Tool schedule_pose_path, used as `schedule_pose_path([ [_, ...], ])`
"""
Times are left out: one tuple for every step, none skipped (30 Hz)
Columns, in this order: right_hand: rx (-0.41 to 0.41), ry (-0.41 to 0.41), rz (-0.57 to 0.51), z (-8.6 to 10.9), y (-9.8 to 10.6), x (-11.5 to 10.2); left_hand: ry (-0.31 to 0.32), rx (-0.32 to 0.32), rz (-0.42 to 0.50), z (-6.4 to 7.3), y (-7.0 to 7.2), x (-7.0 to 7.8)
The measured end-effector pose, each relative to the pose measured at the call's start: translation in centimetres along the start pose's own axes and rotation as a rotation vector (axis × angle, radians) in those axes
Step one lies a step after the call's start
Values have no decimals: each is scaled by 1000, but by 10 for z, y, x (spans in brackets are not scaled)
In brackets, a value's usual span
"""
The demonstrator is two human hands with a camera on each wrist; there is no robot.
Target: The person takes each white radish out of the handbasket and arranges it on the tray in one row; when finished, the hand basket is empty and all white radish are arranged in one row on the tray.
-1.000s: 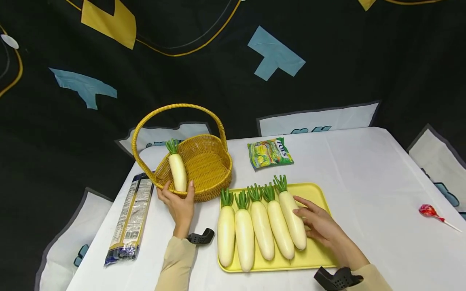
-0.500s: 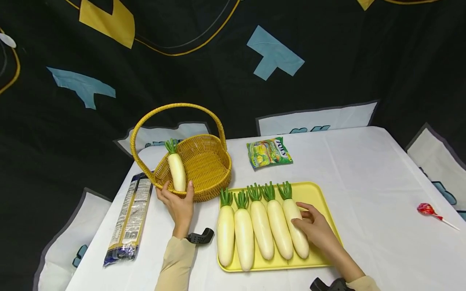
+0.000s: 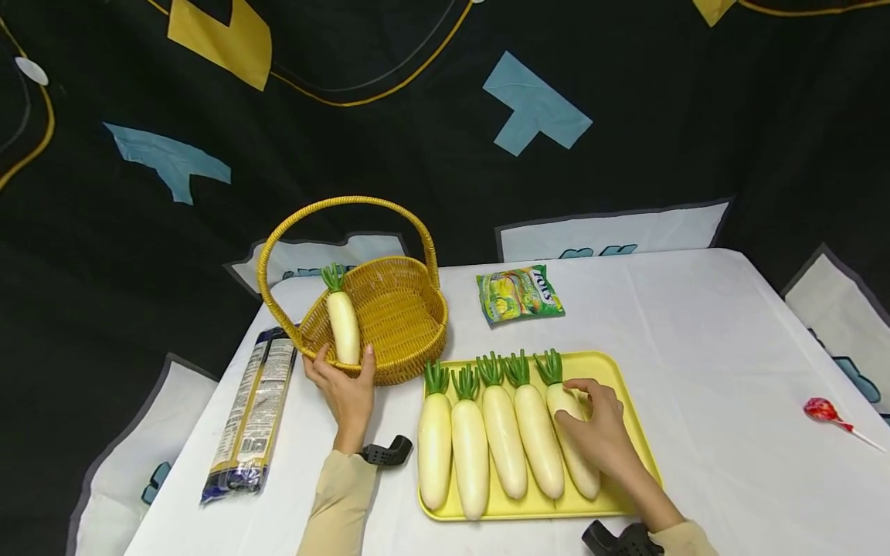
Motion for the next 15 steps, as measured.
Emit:
schedule_pose_path([
  [15, 9, -21, -2, 0, -3, -1, -2, 3, 0, 0, 0],
  [31, 18, -39, -3, 0, -6, -2, -3, 5, 0, -1, 0],
  [43, 26, -50, -5, 0, -10, -3, -4, 10, 0, -1, 1],
  [56, 32, -62, -7, -1, -13, -3, -5, 13, 0, -1, 1],
  [67, 37, -73, -9, -1, -17, -3, -4, 15, 0, -1, 1],
  [74, 41, -85, -11, -2, -21, -1, -3, 16, 1, -1, 2],
  [81, 43, -95, -13, -4, -25, 1, -4, 16, 1, -1, 2],
  [86, 45, -105, -16, -6, -29, 2, -6, 17, 2, -1, 2],
  [88, 46, -117, -18, -8, -33, 3, -9, 15, 2, -1, 2],
  [86, 43, -131, -21, -11, -37, 3, -10, 14, 2, -1, 2],
  [81, 37, -152, -24, -14, -41, 5, -11, 12, 2, -1, 2],
  [75, 34, -175, -27, -17, -46, 5, -12, 11, 2, -1, 2],
  [69, 29, -195, -31, -21, -50, 6, -12, 11, 2, -1, 2],
  [60, 26, -217, -35, -25, -55, 7, -12, 9, 2, -1, 2],
  [53, 22, -236, -39, -29, -61, 8, -12, 7, 1, -1, 2],
])
Point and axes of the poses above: each hand's wrist, its own z-axis away from the middle knuckle, its own y-axis out of the back of the hand, x = y × z, the point moved 2 cm from there along -z, towards the middle knuckle
